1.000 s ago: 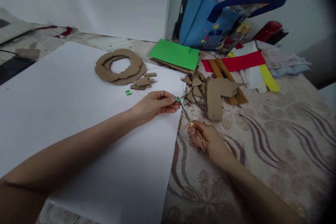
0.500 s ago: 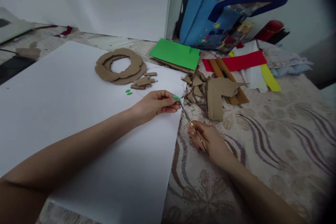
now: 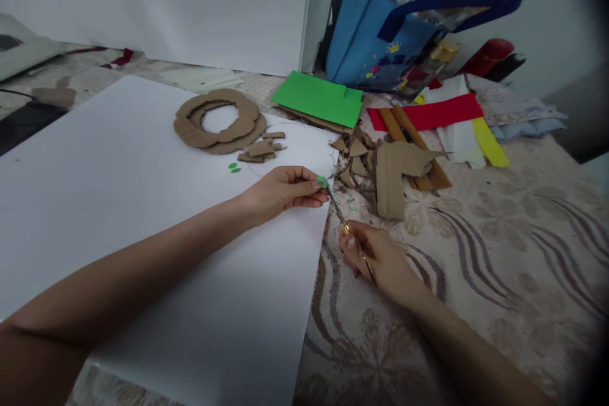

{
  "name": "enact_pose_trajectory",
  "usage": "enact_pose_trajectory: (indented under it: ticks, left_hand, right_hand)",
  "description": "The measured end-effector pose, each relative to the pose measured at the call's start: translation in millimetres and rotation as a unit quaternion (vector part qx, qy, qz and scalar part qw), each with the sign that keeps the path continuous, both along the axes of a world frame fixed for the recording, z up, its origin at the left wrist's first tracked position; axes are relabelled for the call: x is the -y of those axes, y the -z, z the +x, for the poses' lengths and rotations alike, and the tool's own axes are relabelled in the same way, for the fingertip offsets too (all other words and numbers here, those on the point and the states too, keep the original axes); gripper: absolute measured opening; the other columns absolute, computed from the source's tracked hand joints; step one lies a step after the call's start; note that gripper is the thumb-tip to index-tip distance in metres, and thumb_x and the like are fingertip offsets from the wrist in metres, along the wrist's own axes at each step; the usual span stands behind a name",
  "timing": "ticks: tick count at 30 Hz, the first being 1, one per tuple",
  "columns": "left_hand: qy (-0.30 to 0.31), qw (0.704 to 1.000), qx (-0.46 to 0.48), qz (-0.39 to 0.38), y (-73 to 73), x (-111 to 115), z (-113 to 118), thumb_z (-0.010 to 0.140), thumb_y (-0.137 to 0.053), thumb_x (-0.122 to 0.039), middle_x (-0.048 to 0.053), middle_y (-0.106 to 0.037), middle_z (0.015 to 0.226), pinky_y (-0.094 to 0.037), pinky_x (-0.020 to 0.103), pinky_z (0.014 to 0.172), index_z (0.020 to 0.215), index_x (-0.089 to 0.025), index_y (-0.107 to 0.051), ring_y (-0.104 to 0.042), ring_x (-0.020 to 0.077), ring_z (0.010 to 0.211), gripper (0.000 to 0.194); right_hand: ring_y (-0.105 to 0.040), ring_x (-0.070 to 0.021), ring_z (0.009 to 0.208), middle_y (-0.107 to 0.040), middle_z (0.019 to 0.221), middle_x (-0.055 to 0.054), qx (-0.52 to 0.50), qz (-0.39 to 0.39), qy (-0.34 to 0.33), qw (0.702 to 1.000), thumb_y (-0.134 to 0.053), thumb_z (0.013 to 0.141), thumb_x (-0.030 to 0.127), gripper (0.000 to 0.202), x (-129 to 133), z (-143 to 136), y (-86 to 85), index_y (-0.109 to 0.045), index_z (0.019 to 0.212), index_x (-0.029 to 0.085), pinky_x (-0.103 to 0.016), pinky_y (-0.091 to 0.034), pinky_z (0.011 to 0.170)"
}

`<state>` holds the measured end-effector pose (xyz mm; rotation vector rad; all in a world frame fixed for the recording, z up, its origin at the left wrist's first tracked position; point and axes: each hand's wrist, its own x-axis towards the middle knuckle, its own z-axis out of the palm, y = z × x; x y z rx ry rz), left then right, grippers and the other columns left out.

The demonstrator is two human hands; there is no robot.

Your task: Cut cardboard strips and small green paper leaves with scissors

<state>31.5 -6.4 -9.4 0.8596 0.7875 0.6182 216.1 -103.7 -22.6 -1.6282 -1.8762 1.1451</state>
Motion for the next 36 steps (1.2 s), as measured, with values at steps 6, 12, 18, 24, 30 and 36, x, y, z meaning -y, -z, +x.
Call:
enact_pose_trajectory:
  ticks: [6,12,18,24,30,36]
  left_hand:
    - [0.013,1.0,0.001,-0.008,2.5,0.5,-1.0,0.08,-0.062,-0.009,0.007,-0.069,0.075,-0.051,0.023,0.072,0.077,-0.009,-0.057,-0.066,0.0089,0.069,0.007]
    - [0.018,1.0,0.001,-0.011,3.6,0.9,-0.3,0.08,-0.063,-0.009,0.008,-0.07,0.076,-0.051,0.024,0.074,0.078,-0.008,-0.057,-0.066,0.0098,0.07,0.006]
    - [0.017,1.0,-0.002,-0.014,2.4,0.3,-0.4,0.081,-0.06,-0.008,0.007,-0.07,0.076,-0.052,0.023,0.073,0.078,-0.009,-0.056,-0.066,0.0095,0.07,0.005]
    - [0.017,1.0,0.002,-0.011,3.1,-0.7,-1.5,0.08,-0.062,-0.009,0.007,-0.069,0.076,-0.052,0.023,0.073,0.078,-0.009,-0.056,-0.066,0.0091,0.07,0.006]
    - [0.017,1.0,0.002,-0.008,3.0,-0.5,-1.4,0.08,-0.061,-0.009,0.007,-0.069,0.076,-0.051,0.024,0.074,0.078,-0.009,-0.056,-0.066,0.0092,0.069,0.006]
    - [0.013,1.0,-0.009,-0.01,0.7,-1.3,-0.9,0.084,-0.053,-0.004,0.007,-0.069,0.074,-0.051,0.022,0.071,0.078,-0.009,-0.056,-0.066,0.009,0.068,0.008]
  right_hand:
    - [-0.038,-0.0114,0.049,-0.041,0.052,0.004,-0.002,0.0,-0.002,1.0,-0.045,0.088,0.044,0.035,-0.5,0.3,0.8,-0.039,0.063,0.021,-0.024,-0.028,0.046]
    - [-0.037,-0.0113,0.049,-0.041,0.052,0.004,-0.006,-0.004,0.001,1.0,-0.045,0.087,0.048,0.037,-0.2,0.2,-0.7,-0.039,0.063,0.021,-0.024,-0.028,0.046]
    - [-0.038,-0.0114,0.047,-0.041,0.05,0.003,-0.011,-0.012,0.011,1.0,-0.043,0.087,0.051,0.039,-1.4,0.0,-4.2,-0.038,0.062,0.021,-0.024,-0.029,0.045]
    - [-0.038,-0.0114,0.045,-0.043,0.049,0.003,-0.025,-0.019,0.016,0.999,-0.042,0.087,0.052,0.039,-0.5,-0.5,-1.7,-0.04,0.062,0.021,-0.024,-0.03,0.044]
    - [-0.038,-0.0109,0.045,-0.042,0.048,0.004,-0.035,-0.023,0.021,0.999,-0.044,0.088,0.048,0.036,-0.2,0.9,3.4,-0.042,0.063,0.021,-0.024,-0.03,0.044]
    - [-0.039,-0.0113,0.045,-0.044,0.049,0.004,-0.018,-0.023,0.02,0.999,-0.043,0.087,0.047,0.035,-0.8,0.6,2.3,-0.042,0.064,0.021,-0.024,-0.03,0.044]
